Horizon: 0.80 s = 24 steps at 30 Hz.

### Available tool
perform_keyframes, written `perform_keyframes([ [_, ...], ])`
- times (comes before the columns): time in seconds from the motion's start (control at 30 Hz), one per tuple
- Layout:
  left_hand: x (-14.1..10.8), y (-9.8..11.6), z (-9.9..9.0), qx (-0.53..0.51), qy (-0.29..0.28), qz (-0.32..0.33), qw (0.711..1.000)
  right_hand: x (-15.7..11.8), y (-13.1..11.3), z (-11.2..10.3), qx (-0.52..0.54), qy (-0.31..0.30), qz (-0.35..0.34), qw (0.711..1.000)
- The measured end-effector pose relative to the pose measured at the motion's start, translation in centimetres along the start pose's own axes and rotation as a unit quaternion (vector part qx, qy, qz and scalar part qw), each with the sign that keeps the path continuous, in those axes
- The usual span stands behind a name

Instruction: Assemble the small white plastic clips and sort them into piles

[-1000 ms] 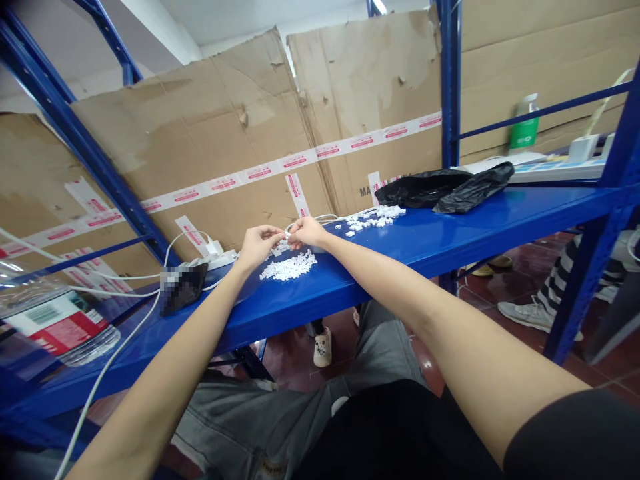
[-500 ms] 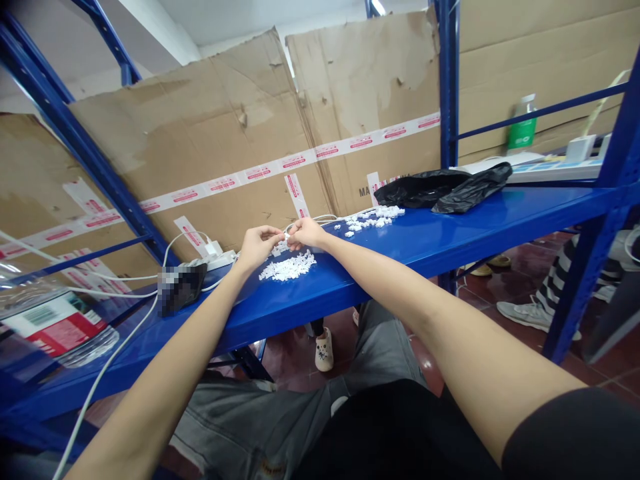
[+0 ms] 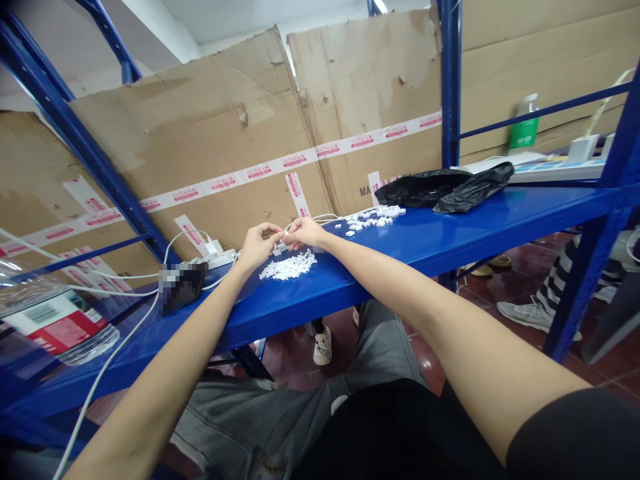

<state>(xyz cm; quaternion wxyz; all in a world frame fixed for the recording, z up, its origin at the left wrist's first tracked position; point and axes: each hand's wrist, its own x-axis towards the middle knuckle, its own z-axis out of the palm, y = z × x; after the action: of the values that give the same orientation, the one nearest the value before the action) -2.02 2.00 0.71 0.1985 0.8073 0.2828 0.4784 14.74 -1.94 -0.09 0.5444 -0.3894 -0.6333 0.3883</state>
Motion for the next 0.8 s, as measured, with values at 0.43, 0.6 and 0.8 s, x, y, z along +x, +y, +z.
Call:
perform_keyframes([
  [0.43,0.04,0.03,0.11,0.004,-0.011,-0.002,1.0,0.11,0.12,-0.11,-0.036,0.017,-0.017,0.999],
  [0.6,-0.03,0.0,0.17,-0.015,0.0,-0.004,1.0,0.19,0.37,-0.17,-0.031,0.013,-0.024,0.999],
  [0.8,-0.05,0.14,0.03,0.036,-0.013,0.006,0.999,0.36,0.44,-0.2,-0.036,0.007,-0.02,0.999],
])
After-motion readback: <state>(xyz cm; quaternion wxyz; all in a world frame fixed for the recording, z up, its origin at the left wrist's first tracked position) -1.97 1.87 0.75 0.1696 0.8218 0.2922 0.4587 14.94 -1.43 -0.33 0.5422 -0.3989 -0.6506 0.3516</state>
